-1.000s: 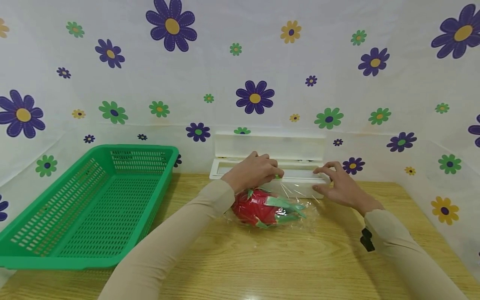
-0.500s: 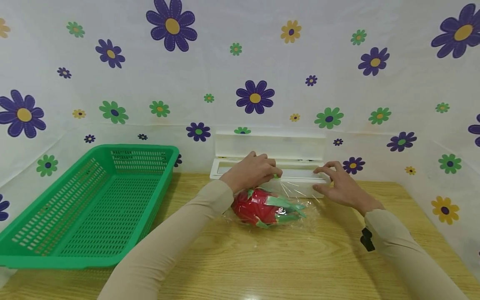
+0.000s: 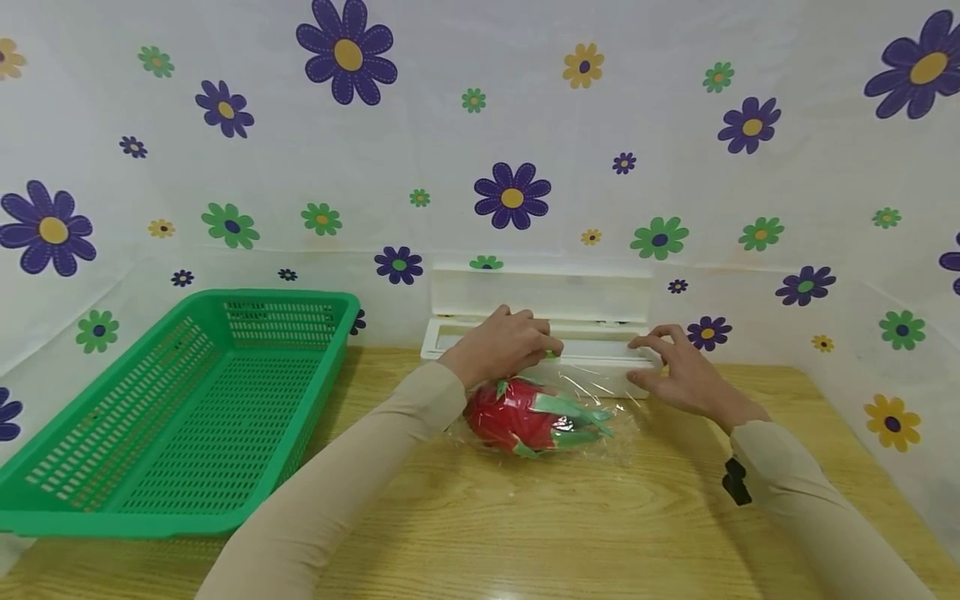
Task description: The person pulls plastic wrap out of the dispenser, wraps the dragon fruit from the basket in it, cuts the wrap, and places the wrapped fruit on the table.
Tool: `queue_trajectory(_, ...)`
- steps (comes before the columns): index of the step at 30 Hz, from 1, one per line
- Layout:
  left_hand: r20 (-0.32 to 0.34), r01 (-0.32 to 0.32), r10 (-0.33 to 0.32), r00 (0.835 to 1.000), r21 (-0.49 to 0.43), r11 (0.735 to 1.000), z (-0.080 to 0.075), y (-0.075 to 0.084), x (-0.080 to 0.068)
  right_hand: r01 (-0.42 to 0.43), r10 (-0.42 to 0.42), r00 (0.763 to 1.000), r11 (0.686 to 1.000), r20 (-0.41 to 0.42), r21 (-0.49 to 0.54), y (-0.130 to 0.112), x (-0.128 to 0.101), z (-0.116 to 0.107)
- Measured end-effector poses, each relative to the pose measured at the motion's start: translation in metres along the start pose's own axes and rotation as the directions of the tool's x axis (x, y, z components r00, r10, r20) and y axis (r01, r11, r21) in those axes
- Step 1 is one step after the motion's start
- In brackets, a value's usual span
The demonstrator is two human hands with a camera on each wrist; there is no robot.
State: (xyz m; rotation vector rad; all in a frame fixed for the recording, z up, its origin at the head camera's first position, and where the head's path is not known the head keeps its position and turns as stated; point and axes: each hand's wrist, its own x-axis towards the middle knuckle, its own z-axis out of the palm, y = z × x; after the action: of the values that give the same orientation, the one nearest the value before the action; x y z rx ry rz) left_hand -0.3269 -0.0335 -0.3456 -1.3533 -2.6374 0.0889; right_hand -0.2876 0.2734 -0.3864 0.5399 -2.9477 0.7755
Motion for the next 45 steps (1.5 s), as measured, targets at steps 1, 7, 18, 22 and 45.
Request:
queue_trajectory(1, 0.002, 0.002, -0.002, 1.0, 0.001, 1.0, 0.0, 0.0, 0.0, 0.0, 0.0, 1.0, 1.0, -0.001, 0.0, 0.0, 0.0, 0.0)
queue_trajectory(7, 0.004, 0.01, -0.01, 1.0, 0.007, 1.0, 0.001, 0.0, -0.002, -0.002, 0.002, 1.0, 1.0, 0.002, -0.002, 0.0, -0.001, 0.0)
queue_trajectory(18, 0.015, 0.026, -0.026, 1.0, -0.001, 1.0, 0.003, -0.002, -0.005, -0.002, 0.002, 1.0, 1.0, -0.005, -0.008, 0.001, -0.002, 0.002)
queue_trajectory(22, 0.024, 0.029, -0.029, 0.999, -0.001, 1.0, 0.003, -0.003, -0.005, -0.005, 0.005, 1.0, 1.0, -0.005, -0.006, 0.001, -0.002, 0.002)
queue_trajectory(45, 0.007, 0.039, -0.039, 0.999, -0.045, 0.998, 0.0, -0.005, -0.011, -0.01, 0.01, 1.0, 1.0, -0.005, -0.008, 0.0, -0.001, 0.001)
